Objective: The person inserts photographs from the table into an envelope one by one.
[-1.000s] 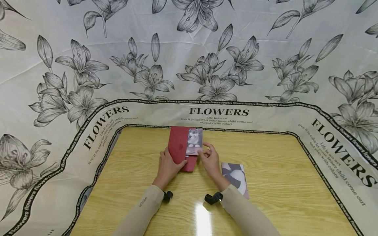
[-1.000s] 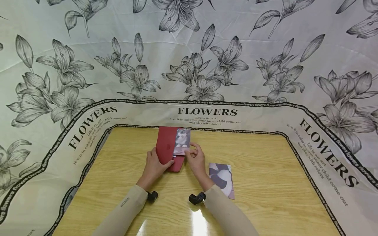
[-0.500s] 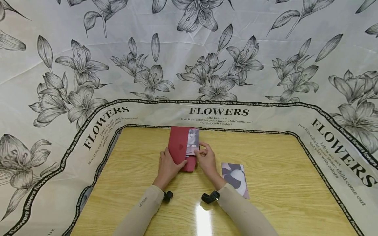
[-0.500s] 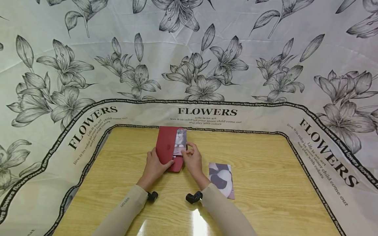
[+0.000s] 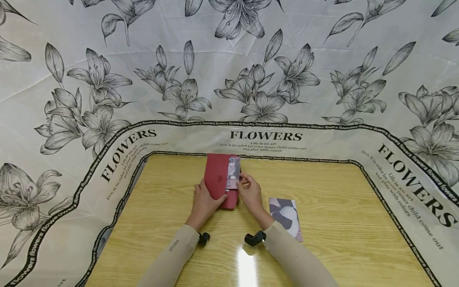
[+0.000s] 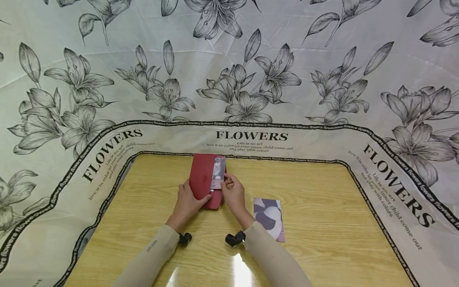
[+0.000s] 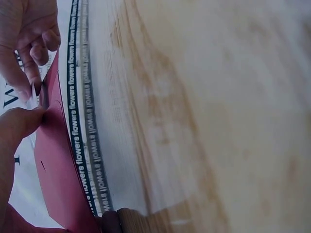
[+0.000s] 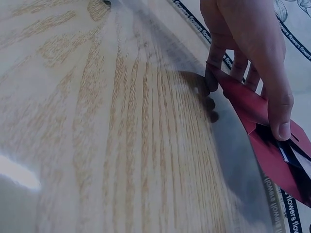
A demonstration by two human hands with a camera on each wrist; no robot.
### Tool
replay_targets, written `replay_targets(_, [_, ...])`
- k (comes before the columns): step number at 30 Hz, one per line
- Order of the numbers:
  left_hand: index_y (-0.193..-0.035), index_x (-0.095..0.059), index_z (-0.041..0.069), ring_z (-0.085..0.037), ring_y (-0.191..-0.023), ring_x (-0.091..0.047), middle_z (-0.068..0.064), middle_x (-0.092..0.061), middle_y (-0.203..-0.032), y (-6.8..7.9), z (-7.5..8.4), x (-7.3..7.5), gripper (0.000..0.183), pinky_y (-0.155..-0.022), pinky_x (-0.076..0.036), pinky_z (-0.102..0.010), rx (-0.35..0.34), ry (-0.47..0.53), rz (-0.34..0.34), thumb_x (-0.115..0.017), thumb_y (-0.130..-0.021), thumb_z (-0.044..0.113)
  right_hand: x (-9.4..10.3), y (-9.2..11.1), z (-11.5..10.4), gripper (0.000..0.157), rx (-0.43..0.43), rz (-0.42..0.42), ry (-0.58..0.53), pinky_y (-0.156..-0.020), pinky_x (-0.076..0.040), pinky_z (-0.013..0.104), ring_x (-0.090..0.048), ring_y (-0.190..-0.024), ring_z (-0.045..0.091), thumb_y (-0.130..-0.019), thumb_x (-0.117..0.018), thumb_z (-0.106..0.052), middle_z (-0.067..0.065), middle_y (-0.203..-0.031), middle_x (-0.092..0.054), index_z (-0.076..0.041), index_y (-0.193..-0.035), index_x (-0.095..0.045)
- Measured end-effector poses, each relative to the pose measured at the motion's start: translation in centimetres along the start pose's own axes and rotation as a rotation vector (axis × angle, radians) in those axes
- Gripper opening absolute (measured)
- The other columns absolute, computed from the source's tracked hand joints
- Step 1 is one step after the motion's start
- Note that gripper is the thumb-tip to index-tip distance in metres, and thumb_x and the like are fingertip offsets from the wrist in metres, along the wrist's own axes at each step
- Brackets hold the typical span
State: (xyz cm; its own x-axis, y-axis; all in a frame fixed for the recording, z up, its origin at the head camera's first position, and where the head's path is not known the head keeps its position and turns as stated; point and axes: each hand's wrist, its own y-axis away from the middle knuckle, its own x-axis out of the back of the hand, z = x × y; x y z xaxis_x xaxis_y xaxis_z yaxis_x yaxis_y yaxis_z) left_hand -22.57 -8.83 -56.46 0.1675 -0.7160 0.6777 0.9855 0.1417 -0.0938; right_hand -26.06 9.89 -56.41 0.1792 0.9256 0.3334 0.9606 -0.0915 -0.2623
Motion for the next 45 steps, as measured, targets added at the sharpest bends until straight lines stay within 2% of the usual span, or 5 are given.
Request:
replay_targets(9, [-0.161,-0.03,-0.006,-0.045,-0.122,-0.055,-0.03,-0.046,-0.138,-0.1,-0.1,-0.1,0.112,-0.105,-0.05,-0.056,0.004,-0.011,-0.006,-0.09,-0.084,0.05,-0.3,-0.2,0.1,0.037,-0.01,-0.032,-0.015,-0.057,-0.041,0.021,-0.053,-0.066,0.009,-0.098,-0.077,-0.005,0.015,-0.095,-0.074,-0.004,-0.135,-0.072])
replay_targets(14, [-0.16,-0.031,-0.007,-0.045,-0.121,-0.055,-0.03,-0.046,-0.137,0.0,-0.1,-0.1,0.112,-0.105,-0.05,-0.056,0.003,-0.011,0.001,-0.09,-0.084,0.05,-0.6,-0.3,0.2,0.037,-0.016,-0.042,-0.007,-0.064,-0.045,0.022,-0.057,-0.073,0.012,-0.098,-0.077,-0.003,0.015,-0.095,-0.073,-0.004,-0.135,-0.072])
replay_targets(33, [-0.161,-0.03,-0.007,-0.044,-0.12,-0.054,-0.03,-0.046,-0.137,0.1,0.0,-0.1,0.111,-0.104,-0.05,-0.056,0.003,0.005,0.006,-0.089,-0.086,0.049,-2.4,-0.3,0.1,0.032,0.048,0.016,0.065,-0.062,-0.039,0.023,-0.053,-0.07,0.011,-0.095,-0.079,-0.002,0.012,-0.091,-0.075,-0.001,-0.127,-0.076])
replay_targets(40, [-0.161,-0.03,-0.008,-0.045,-0.121,-0.054,-0.031,-0.046,-0.137,0.2,0.1,0.0,0.112,-0.105,-0.05,-0.056,0.01,0.013,0.004,-0.09,-0.086,0.049,-3.0,0.0,-0.1,0.03,0.075,0.063,0.146,-0.087,-0.036,0.043,-0.063,-0.084,0.028,-0.094,-0.082,-0.006,0.007,-0.089,-0.078,-0.005,-0.123,-0.079])
replay_targets(45, [-0.16,-0.03,-0.009,-0.045,-0.12,-0.054,-0.031,-0.046,-0.136,0.2,0.1,0.1,0.113,-0.105,-0.05,-0.056,0.0,0.009,0.014,-0.09,-0.084,0.05,-3.3,0.3,-0.3,0.03,0.077,0.083,0.196,-0.087,-0.031,0.052,-0.06,-0.088,0.032,-0.094,-0.083,-0.011,0.006,-0.091,-0.079,-0.006,-0.122,-0.08])
